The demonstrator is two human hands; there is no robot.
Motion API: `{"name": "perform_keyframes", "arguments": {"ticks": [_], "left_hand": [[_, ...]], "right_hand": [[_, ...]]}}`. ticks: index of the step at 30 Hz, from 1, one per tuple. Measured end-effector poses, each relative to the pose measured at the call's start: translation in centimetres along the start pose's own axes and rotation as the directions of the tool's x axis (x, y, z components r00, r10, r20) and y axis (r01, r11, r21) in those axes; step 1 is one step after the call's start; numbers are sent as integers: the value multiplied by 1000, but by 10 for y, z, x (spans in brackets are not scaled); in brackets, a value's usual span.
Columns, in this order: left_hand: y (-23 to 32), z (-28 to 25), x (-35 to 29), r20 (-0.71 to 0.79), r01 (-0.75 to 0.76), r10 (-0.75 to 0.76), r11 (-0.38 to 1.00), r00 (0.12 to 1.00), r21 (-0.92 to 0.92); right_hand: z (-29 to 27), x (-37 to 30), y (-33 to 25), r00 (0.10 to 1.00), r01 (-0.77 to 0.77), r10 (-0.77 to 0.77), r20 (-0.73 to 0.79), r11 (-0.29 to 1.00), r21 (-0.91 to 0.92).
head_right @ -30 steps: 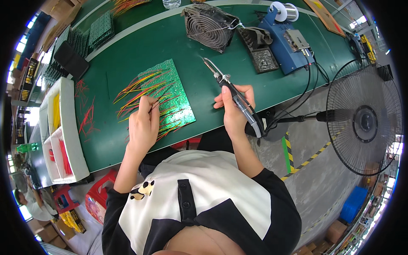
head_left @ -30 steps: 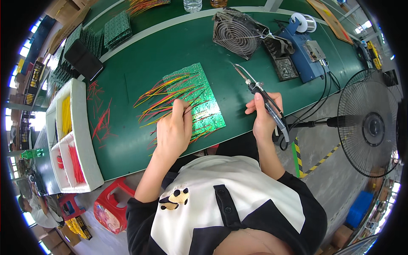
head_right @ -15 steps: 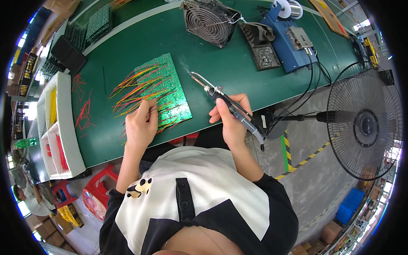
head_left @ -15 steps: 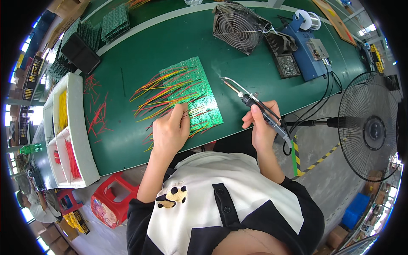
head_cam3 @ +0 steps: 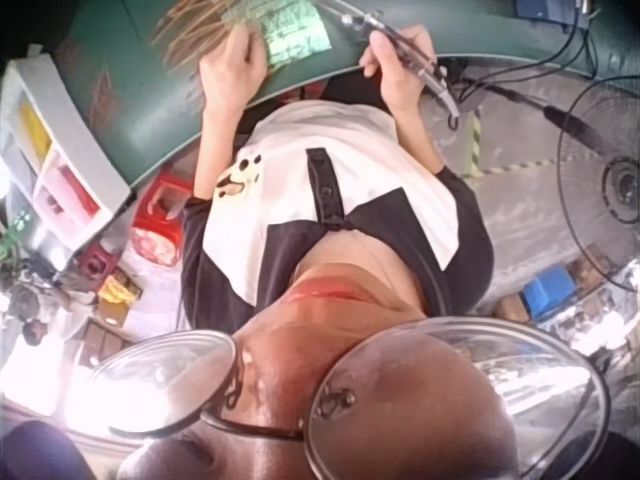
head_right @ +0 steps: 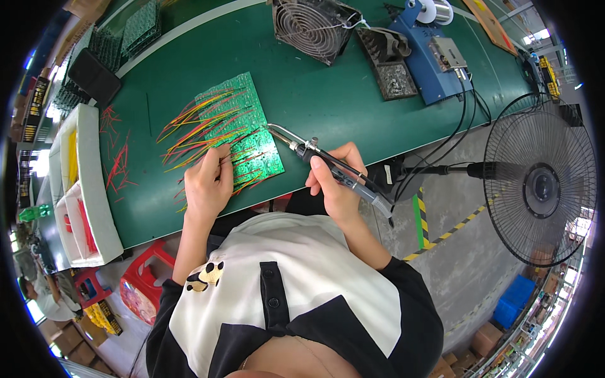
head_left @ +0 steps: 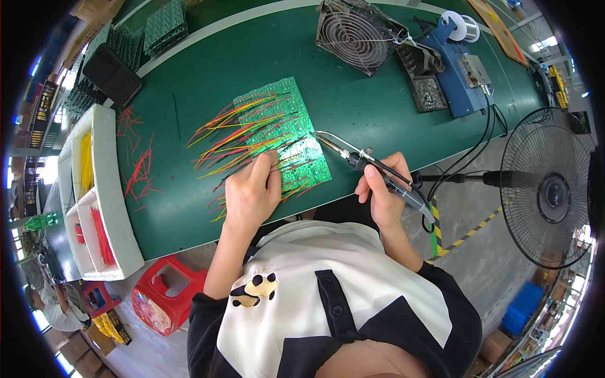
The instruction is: The person retrieves wires from a box, positions them onto a circuit board, and solders them in place using a soldering iron.
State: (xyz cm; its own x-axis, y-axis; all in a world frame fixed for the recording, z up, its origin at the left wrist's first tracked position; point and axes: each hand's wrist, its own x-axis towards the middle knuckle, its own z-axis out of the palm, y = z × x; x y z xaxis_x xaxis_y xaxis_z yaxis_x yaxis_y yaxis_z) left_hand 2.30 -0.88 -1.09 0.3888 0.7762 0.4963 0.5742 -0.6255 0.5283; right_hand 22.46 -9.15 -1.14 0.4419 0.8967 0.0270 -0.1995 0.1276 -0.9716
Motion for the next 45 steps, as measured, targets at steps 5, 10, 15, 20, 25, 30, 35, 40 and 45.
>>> {"name": "perform_keyframes", "arguments": {"ticks": [5,10,15,20,25,30,35,40,45], "left_hand": [[0,0,-1,9,3,-3,1000,1000,-9],[1,0,0,15,1,-1,1000,1000,-14],[0,1,0,-1,15,-15,1000,1000,-18],[0,1,0,-7,19,-19,1000,1000,-25],[-1,2,-1,-9,13,-13,1000,1000,-19],[0,1,0,-8,16,-16,1000,1000,-16],[5,-3,1,-12,40,-39,999,999,33],[11,-21,-11,-49,117,-113,990,992,80],[17,-32,-34,-93,87,-91,995,991,-47]], "right_hand": [[1,0,-1,1000,10,-10,5,1000,-8],[2,1,0,1000,9,-9,11,1000,-19],[4,1,-1,1000,4,-4,9,999,-43],[3,1,-1,1000,8,-8,3,1000,-30],[-3,3,2,999,23,-22,-41,999,32],[-3,10,-3,992,81,-80,-97,997,14],[-4,23,-8,970,144,-149,-194,989,-42],[-8,27,0,971,153,-149,-187,988,11],[-5,26,1,962,166,-167,-216,986,-24]]}}
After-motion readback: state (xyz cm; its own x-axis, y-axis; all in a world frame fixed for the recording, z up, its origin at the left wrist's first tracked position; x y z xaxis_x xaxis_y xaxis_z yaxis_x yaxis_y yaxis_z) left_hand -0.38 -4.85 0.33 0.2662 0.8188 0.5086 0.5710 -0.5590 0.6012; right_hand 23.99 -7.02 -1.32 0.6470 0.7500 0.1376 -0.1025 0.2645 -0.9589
